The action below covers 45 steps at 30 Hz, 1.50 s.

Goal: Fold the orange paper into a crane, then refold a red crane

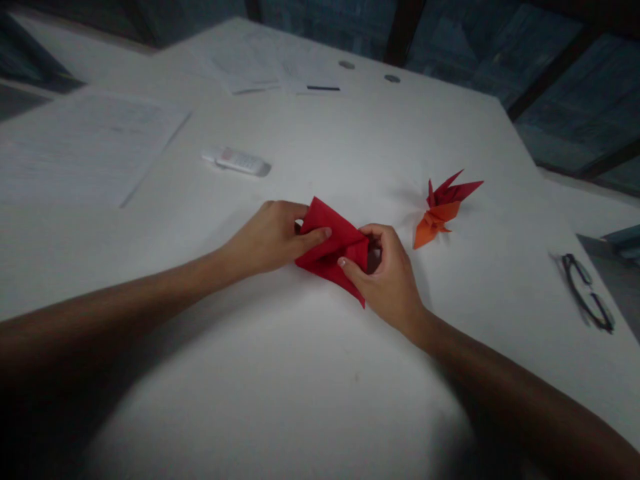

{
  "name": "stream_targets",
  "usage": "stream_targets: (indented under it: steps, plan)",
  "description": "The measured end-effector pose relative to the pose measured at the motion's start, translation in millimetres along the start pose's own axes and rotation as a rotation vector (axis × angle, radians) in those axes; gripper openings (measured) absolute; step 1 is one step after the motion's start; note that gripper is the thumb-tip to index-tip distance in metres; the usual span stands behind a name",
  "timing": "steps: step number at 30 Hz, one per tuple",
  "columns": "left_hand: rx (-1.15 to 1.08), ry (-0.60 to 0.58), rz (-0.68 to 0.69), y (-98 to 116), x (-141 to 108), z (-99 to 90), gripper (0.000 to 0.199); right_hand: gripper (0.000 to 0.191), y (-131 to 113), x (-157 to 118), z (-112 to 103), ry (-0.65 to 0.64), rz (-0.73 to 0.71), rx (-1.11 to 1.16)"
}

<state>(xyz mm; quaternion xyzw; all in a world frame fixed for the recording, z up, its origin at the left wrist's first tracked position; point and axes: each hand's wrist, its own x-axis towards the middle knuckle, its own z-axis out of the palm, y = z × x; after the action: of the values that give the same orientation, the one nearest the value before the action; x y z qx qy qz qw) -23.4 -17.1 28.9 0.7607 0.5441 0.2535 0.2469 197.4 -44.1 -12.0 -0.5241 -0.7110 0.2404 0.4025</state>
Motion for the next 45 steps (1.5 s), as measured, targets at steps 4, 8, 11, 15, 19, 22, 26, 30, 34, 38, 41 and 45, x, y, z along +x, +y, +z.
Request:
stream_targets:
  steps: [4,8,11,15,19,22,26,30,34,38,41,45]
  plan:
    - [-0.043,0.026,-0.035,-2,0,1.2,0.032,0.048,0,-3,0,-0.004,-0.059,-0.118]
    - [-0.051,0.048,-0.05,0,-2,3.8,0.038,0.04,-5,-9,-1,0.009,-0.332,-0.355]
    - [-0.043,0.048,-0.06,3,-3,2.9,0.041,0.036,-10,-13,-2,0.003,-0.496,-0.48]
    - [-0.088,0.006,-0.089,4,-1,1.9,0.027,0.033,-12,-14,-3,-0.013,-0.535,-0.493]
    - [-0.088,-0.044,-0.14,5,0,7.5,0.023,0.039,-12,-14,-2,-0.008,-0.607,-0.414]
    - [-0.049,-0.051,-0.145,6,-1,11.3,0.024,0.048,-11,-18,-3,-0.013,-0.668,-0.395]
    - [-0.067,-0.077,-0.127,8,0,7.2,0.027,0.059,-9,-23,-4,-0.057,-0.643,-0.385]
    - [-0.148,-0.16,-0.154,1,6,-1.0,0.019,0.061,-5,-19,-1,-0.018,-0.403,-0.272]
    - [-0.256,-0.175,-0.11,-12,10,-4.4,0.045,0.057,-1,-12,0,-0.018,-0.127,-0.172]
    - [-0.242,-0.127,-0.039,-14,10,-6.0,0.061,0.028,0,-12,-2,-0.093,-0.13,-0.276]
    - [-0.116,-0.045,0.078,-5,6,-6.3,0.058,0.017,-2,-14,-2,-0.126,-0.132,-0.301]
    - [0.153,0.003,0.345,6,0,-2.1,0.054,0.022,-4,-12,-2,-0.114,-0.117,-0.255]
